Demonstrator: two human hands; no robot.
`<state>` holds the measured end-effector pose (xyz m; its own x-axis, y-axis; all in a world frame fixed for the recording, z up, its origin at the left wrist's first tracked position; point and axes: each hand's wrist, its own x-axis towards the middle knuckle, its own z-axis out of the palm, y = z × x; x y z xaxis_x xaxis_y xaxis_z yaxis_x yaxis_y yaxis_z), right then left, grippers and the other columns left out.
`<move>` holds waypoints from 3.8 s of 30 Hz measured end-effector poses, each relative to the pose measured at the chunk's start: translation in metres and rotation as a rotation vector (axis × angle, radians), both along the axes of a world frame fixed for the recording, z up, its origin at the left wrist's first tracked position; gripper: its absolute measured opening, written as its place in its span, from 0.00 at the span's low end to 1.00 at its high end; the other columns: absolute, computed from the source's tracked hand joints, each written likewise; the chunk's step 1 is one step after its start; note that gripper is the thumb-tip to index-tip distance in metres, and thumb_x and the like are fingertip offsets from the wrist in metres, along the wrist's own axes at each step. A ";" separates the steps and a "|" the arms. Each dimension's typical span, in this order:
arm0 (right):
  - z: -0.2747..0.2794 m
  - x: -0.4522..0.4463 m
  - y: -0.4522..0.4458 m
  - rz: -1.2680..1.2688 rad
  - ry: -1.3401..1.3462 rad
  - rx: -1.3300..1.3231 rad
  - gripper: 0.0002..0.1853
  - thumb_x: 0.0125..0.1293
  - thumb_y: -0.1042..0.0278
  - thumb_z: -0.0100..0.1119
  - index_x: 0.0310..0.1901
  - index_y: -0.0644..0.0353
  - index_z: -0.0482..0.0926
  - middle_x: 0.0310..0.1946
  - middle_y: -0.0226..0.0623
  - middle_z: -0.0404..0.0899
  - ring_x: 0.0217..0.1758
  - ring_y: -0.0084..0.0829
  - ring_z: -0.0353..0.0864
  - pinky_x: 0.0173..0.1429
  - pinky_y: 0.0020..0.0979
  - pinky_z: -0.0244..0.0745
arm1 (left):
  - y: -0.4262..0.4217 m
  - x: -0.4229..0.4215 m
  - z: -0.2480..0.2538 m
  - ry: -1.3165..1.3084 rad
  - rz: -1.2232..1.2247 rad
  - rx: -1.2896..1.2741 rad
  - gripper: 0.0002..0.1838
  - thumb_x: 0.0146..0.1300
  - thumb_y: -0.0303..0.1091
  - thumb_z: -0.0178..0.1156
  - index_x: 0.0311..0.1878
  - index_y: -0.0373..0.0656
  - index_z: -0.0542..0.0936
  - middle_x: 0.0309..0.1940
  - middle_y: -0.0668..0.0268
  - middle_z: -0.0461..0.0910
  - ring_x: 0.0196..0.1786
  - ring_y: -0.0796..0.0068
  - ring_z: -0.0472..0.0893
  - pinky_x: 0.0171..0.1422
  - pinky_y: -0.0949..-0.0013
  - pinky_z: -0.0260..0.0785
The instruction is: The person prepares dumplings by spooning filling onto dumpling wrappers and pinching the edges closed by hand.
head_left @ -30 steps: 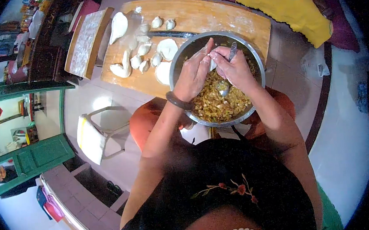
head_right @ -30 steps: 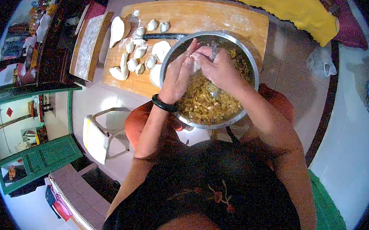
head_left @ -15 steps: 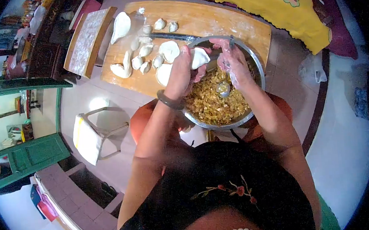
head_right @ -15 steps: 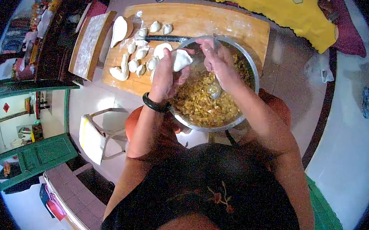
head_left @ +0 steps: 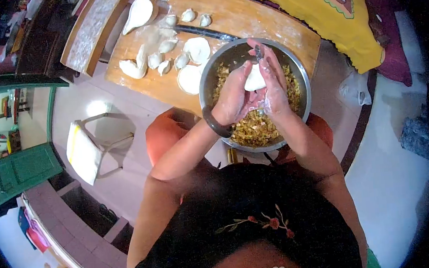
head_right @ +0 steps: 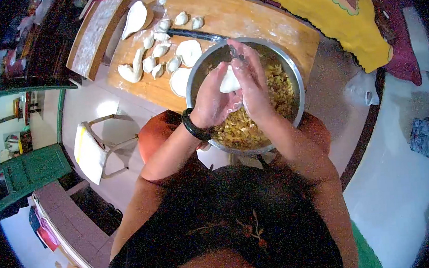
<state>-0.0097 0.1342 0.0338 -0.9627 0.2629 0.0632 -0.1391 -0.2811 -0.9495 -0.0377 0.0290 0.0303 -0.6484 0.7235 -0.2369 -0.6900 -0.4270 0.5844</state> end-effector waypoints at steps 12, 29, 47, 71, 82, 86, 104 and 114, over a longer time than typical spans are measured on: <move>-0.003 -0.002 -0.004 0.177 -0.015 0.114 0.23 0.60 0.71 0.38 0.57 0.65 0.68 0.54 0.36 0.68 0.58 0.28 0.65 0.65 0.27 0.55 | -0.012 -0.003 -0.006 0.153 -0.016 -0.210 0.18 0.71 0.44 0.39 0.34 0.42 0.71 0.19 0.69 0.72 0.15 0.81 0.69 0.14 0.79 0.56; 0.011 -0.001 -0.002 0.092 0.202 0.436 0.32 0.63 0.52 0.37 0.65 0.63 0.60 0.50 0.39 0.65 0.51 0.29 0.67 0.60 0.28 0.59 | -0.011 -0.006 0.000 0.788 -0.014 -0.511 0.22 0.70 0.46 0.37 0.36 0.38 0.74 0.22 0.66 0.75 0.20 0.79 0.74 0.18 0.78 0.63; 0.013 -0.001 0.023 0.262 -0.130 0.283 0.07 0.61 0.74 0.57 0.39 0.68 0.78 0.27 0.34 0.76 0.19 0.21 0.74 0.26 0.23 0.69 | -0.021 -0.018 -0.003 0.407 -0.091 -0.198 0.51 0.56 0.76 0.23 0.72 0.46 0.37 0.26 0.60 0.77 0.21 0.76 0.75 0.20 0.79 0.62; -0.005 0.003 0.019 -0.027 0.018 0.496 0.02 0.60 0.78 0.57 0.33 0.63 0.74 0.26 0.28 0.75 0.31 0.18 0.73 0.32 0.23 0.69 | -0.027 -0.023 -0.004 0.411 0.044 -0.247 0.10 0.66 0.30 0.51 0.47 0.38 0.65 0.38 0.62 0.76 0.32 0.70 0.83 0.25 0.77 0.75; 0.006 0.002 0.013 -0.025 -0.062 0.487 0.04 0.58 0.78 0.60 0.35 0.65 0.76 0.26 0.30 0.76 0.30 0.19 0.73 0.35 0.25 0.70 | -0.029 -0.025 -0.001 1.116 0.202 -0.634 0.07 0.63 0.29 0.54 0.40 0.36 0.70 0.27 0.64 0.77 0.28 0.78 0.81 0.30 0.76 0.69; -0.004 0.000 0.022 0.029 0.011 0.564 0.03 0.58 0.78 0.59 0.33 0.65 0.77 0.27 0.32 0.76 0.32 0.21 0.74 0.38 0.25 0.70 | -0.035 -0.030 0.002 1.138 0.015 -0.726 0.10 0.64 0.30 0.56 0.45 0.36 0.71 0.37 0.66 0.75 0.40 0.83 0.74 0.35 0.79 0.73; -0.009 0.003 0.015 -0.125 -0.071 0.417 0.05 0.62 0.75 0.54 0.35 0.66 0.78 0.28 0.31 0.76 0.32 0.20 0.73 0.41 0.25 0.70 | -0.034 -0.032 0.003 0.597 -0.112 -0.378 0.26 0.59 0.29 0.62 0.58 0.35 0.64 0.38 0.65 0.77 0.34 0.79 0.80 0.31 0.80 0.72; -0.014 -0.002 0.020 -0.069 -0.089 0.555 0.04 0.58 0.74 0.59 0.30 0.66 0.77 0.25 0.34 0.76 0.29 0.22 0.74 0.36 0.27 0.70 | -0.035 -0.034 -0.006 0.681 -0.207 -0.402 0.31 0.58 0.32 0.63 0.62 0.33 0.62 0.34 0.65 0.78 0.31 0.81 0.79 0.32 0.79 0.73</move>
